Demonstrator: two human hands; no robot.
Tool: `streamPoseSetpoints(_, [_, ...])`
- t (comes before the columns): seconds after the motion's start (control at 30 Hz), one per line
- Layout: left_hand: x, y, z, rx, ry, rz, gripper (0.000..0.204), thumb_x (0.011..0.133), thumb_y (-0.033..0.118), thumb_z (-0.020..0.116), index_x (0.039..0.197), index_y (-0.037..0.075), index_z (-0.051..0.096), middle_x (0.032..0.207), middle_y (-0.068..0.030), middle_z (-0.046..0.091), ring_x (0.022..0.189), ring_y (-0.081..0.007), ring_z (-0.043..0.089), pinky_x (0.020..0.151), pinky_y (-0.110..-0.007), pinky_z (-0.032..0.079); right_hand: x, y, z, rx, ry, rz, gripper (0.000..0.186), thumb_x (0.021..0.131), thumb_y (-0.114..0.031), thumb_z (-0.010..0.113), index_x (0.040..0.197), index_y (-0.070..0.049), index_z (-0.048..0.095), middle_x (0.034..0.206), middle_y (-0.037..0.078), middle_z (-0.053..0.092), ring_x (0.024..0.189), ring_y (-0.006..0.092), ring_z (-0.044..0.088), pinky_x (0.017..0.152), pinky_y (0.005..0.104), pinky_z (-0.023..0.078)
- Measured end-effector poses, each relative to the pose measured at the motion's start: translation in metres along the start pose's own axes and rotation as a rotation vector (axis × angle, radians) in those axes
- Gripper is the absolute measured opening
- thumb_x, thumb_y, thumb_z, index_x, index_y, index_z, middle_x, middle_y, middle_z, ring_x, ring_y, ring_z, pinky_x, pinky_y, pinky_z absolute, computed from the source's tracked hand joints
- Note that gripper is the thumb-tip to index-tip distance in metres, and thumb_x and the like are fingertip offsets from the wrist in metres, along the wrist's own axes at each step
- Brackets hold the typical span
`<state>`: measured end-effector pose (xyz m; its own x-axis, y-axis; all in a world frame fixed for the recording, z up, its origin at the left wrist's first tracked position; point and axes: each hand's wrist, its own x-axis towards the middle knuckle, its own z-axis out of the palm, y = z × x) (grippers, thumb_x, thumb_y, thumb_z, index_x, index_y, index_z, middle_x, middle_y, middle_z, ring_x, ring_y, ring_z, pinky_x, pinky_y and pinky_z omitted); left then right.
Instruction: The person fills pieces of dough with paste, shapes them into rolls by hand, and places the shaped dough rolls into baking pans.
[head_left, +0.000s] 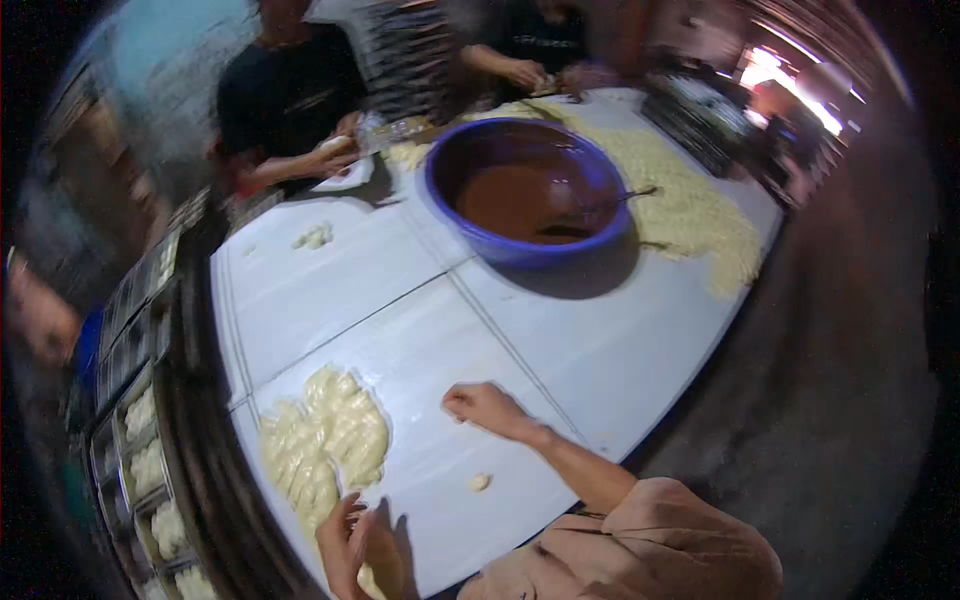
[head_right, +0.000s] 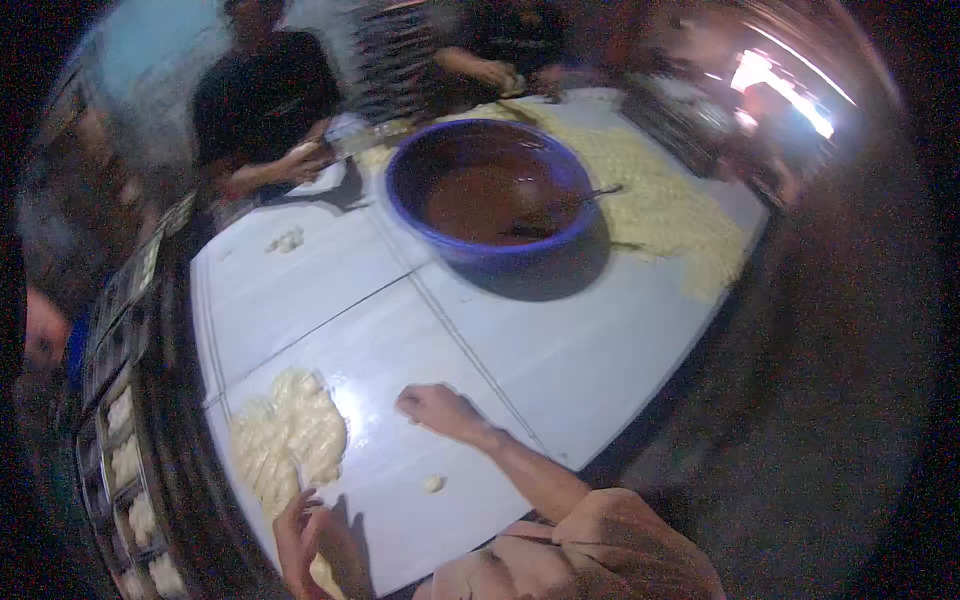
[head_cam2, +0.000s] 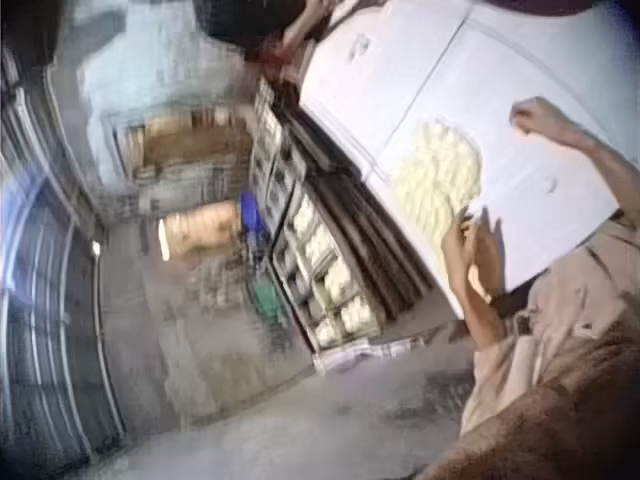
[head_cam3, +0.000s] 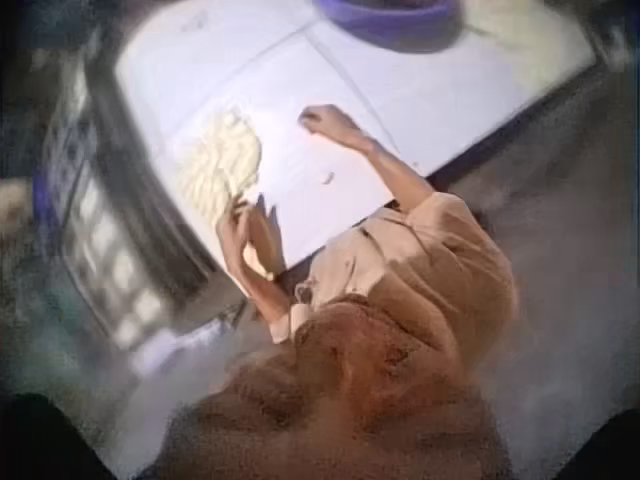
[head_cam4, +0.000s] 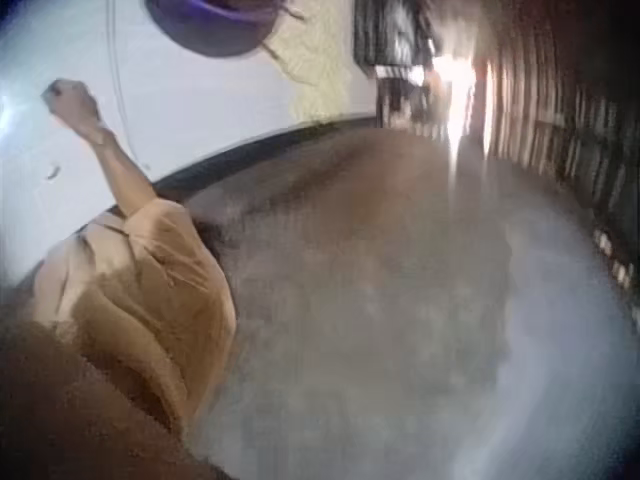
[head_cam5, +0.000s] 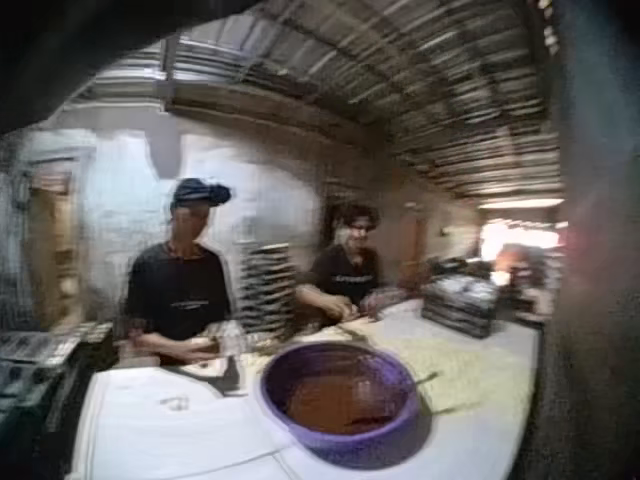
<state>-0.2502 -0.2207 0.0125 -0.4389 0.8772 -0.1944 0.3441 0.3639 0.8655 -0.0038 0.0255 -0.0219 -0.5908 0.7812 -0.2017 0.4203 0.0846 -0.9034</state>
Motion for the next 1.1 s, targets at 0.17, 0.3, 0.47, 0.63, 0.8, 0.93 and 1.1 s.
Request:
streamPoseSetpoints(0.17, [0.022, 0.014, 0.037, -0.036, -0.146, 0.037, 0.04, 0.085, 0.007, 0.073, 0.122, -0.006, 0.062, 0.099, -0.0198, 0.07, 0.086, -0.022, 0.07, 0.073, -0.031, 0.056, -0.064, 0.023, -0.042, 0.065, 0.189, 0.203, 0.029, 0.098, -0.033, 0.059, 0.099, -0.006, 0.069, 0.079, 0.003, 0.068, 0.073, 0.0096, 0.063, 0.069, 0.0266, 0.051])
streamPoseSetpoints(0.3, [0.04, 0.04, 0.066, -0.022, -0.302, 0.056, 0.041, 0.086, 0.007, 0.073, 0.123, -0.005, 0.061, 0.101, -0.0183, 0.071, 0.085, -0.0202, 0.07, 0.073, -0.03, 0.056, -0.102, 0.051, -0.083, 0.082, 0.419, 0.29, 0.033, 0.098, -0.038, 0.058, 0.1, -0.008, 0.071, 0.084, 0.003, 0.071, 0.077, 0.0098, 0.067, 0.071, 0.0269, 0.054])
streamPoseSetpoints(0.47, [0.062, 0.09, 0.126, 0.101, -0.434, 0.129, 0.044, 0.086, 0.014, 0.073, 0.124, -0.004, 0.061, 0.101, -0.0177, 0.072, 0.085, -0.0205, 0.071, 0.072, -0.03, 0.056, -0.14, 0.079, -0.157, -0.037, 0.652, 0.371, 0.037, 0.096, -0.044, 0.058, 0.098, -0.009, 0.071, 0.079, 0.005, 0.073, 0.073, 0.016, 0.07, 0.069, 0.0327, 0.054])
streamPoseSetpoints(0.63, [0.073, 0.153, 0.237, 0.106, -0.578, 0.153, 0.039, 0.088, 0.015, 0.073, 0.123, -0.001, 0.064, 0.1, -0.0138, 0.074, 0.082, -0.0173, 0.072, 0.068, -0.03, 0.057, -0.178, 0.161, -0.257, -0.047, 0.834, 0.343, 0.034, 0.096, -0.038, 0.061, 0.097, -0.005, 0.07, 0.079, 0.007, 0.072, 0.069, 0.0155, 0.07, 0.063, 0.0303, 0.053])
streamPoseSetpoints(0.8, [0.081, 0.216, 0.358, 0.166, -0.822, 0.158, 0.041, 0.09, 0.025, 0.073, 0.123, 0.003, 0.065, 0.1, -0.0089, 0.074, 0.089, -0.0149, 0.069, 0.078, -0.029, 0.054, -0.21, 0.21, -0.35, 0.161, 1.027, 0.286, 0.026, 0.096, -0.025, 0.061, 0.092, 0.0, 0.068, 0.078, 0.004, 0.068, 0.065, 0.0105, 0.064, 0.053, 0.0249, 0.05])
streamPoseSetpoints(0.93, [0.085, 0.263, 0.447, 0.115, -0.993, 0.163, 0.043, 0.09, 0.03, 0.073, 0.121, 0.002, 0.065, 0.111, -0.012, 0.072, 0.103, -0.0176, 0.066, 0.093, -0.032, 0.051, -0.235, 0.245, -0.423, 0.119, 1.042, 0.328, 0.028, 0.096, -0.027, 0.062, 0.092, 0.0, 0.068, 0.078, 0.005, 0.068, 0.064, 0.0105, 0.064, 0.052, 0.0255, 0.049])
streamPoseSetpoints(1.1, [0.093, 0.281, 0.533, -0.02, -1.075, 0.088, 0.039, 0.092, 0.026, 0.071, 0.122, 0.002, 0.065, 0.114, -0.0074, 0.071, 0.103, -0.0153, 0.064, 0.093, -0.031, 0.05, -0.211, 0.263, -0.499, 0.082, 1.057, 0.223, 0.025, 0.093, -0.024, 0.066, 0.094, 0.0, 0.068, 0.079, 0.008, 0.069, 0.065, 0.014, 0.065, 0.054, 0.0294, 0.049])
